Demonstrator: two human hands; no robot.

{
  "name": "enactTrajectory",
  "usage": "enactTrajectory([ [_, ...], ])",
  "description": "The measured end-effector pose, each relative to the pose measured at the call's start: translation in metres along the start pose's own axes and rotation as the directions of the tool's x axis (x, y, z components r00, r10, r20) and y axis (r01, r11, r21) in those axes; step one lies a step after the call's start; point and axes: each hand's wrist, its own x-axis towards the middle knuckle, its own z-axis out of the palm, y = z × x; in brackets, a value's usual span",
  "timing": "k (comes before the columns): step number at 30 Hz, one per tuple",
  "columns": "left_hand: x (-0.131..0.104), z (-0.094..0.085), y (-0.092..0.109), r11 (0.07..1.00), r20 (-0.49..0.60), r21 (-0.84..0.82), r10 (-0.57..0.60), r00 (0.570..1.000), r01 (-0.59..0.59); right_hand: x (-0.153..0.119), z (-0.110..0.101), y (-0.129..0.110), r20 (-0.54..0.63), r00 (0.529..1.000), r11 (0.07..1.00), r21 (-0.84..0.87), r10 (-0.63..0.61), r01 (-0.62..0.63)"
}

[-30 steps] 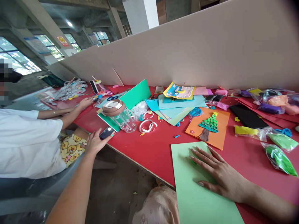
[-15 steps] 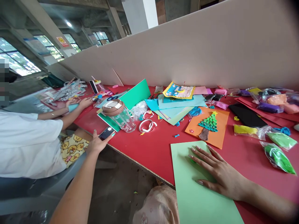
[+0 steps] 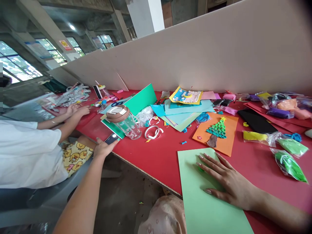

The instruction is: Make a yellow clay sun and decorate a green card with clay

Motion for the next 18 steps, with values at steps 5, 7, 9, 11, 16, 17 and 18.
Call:
enactTrajectory([
  [5, -0.012, -0.001, 0.014, 0.978, -0.079, 0.001, -0.208, 0.975, 0.209, -0.001, 0.000, 0.000, 0.021, 1.000, 1.000, -0.010, 0.008, -0.008],
  [7, -0.015, -0.003, 0.016, 0.978, -0.085, 0.005, -0.206, 0.975, 0.207, -0.001, 0.000, -0.001, 0.018, 1.000, 1.000, -0.008, 0.010, -0.010],
  [9, -0.015, -0.005, 0.017, 0.979, -0.087, 0.019, -0.202, 0.975, 0.205, -0.001, 0.000, 0.000, 0.004, 1.000, 1.000, 0.004, 0.007, -0.007],
  [11, -0.014, -0.005, 0.016, 0.978, -0.094, 0.031, -0.202, 0.975, 0.206, 0.000, 0.000, 0.000, -0.004, 1.000, 1.000, 0.014, 0.003, -0.003],
  [16, -0.014, -0.005, 0.016, 0.977, -0.132, 0.025, -0.207, 0.969, 0.212, 0.000, 0.000, 0.000, 0.012, 1.000, 1.000, 0.004, 0.005, -0.005],
  [17, -0.014, -0.005, 0.017, 0.977, -0.134, 0.026, -0.208, 0.969, 0.213, 0.000, 0.000, 0.000, 0.013, 1.000, 1.000, 0.003, 0.005, -0.005],
  [18, -0.014, -0.006, 0.017, 0.976, -0.131, 0.028, -0.209, 0.969, 0.214, 0.000, 0.000, 0.000, 0.011, 1.000, 1.000, 0.004, 0.004, -0.004],
])
